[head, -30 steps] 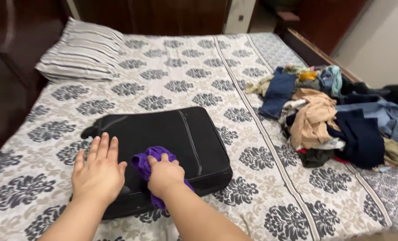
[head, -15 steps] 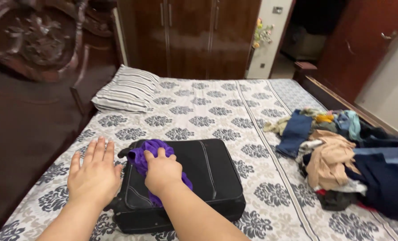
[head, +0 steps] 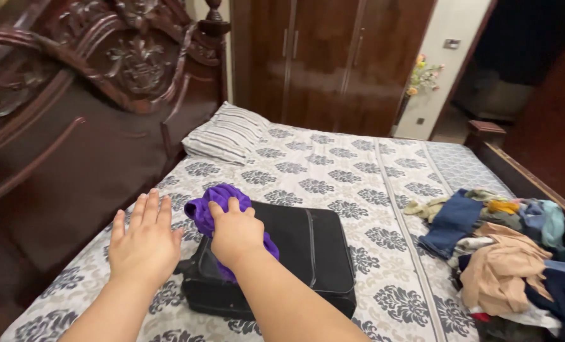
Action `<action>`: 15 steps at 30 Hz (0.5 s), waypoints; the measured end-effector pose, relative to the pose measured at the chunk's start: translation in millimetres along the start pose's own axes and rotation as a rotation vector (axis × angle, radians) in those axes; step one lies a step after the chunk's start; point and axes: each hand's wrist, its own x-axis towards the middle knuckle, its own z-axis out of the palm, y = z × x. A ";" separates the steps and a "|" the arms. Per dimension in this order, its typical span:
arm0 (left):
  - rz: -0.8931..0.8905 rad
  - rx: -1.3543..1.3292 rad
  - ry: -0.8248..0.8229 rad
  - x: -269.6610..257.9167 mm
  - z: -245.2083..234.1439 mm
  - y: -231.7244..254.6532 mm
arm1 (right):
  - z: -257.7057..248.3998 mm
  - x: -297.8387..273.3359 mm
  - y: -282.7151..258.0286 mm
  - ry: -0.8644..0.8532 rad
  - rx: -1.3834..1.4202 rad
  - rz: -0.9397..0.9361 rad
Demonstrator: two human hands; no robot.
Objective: Wiping down the exterior of a black suitcase with a purple cloth on a bed.
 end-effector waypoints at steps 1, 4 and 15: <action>-0.012 0.005 -0.003 -6.4 -0.3 -6.0 | 0.3 -3.8 -6.1 -0.004 0.003 -0.012; -0.049 0.042 -0.009 -17.5 -6.5 -22.0 | -3.9 -9.0 -23.3 -0.009 0.027 -0.056; -0.161 0.071 0.040 -52.2 -18.9 -102.3 | 9.3 -14.0 -108.2 -0.026 0.073 -0.199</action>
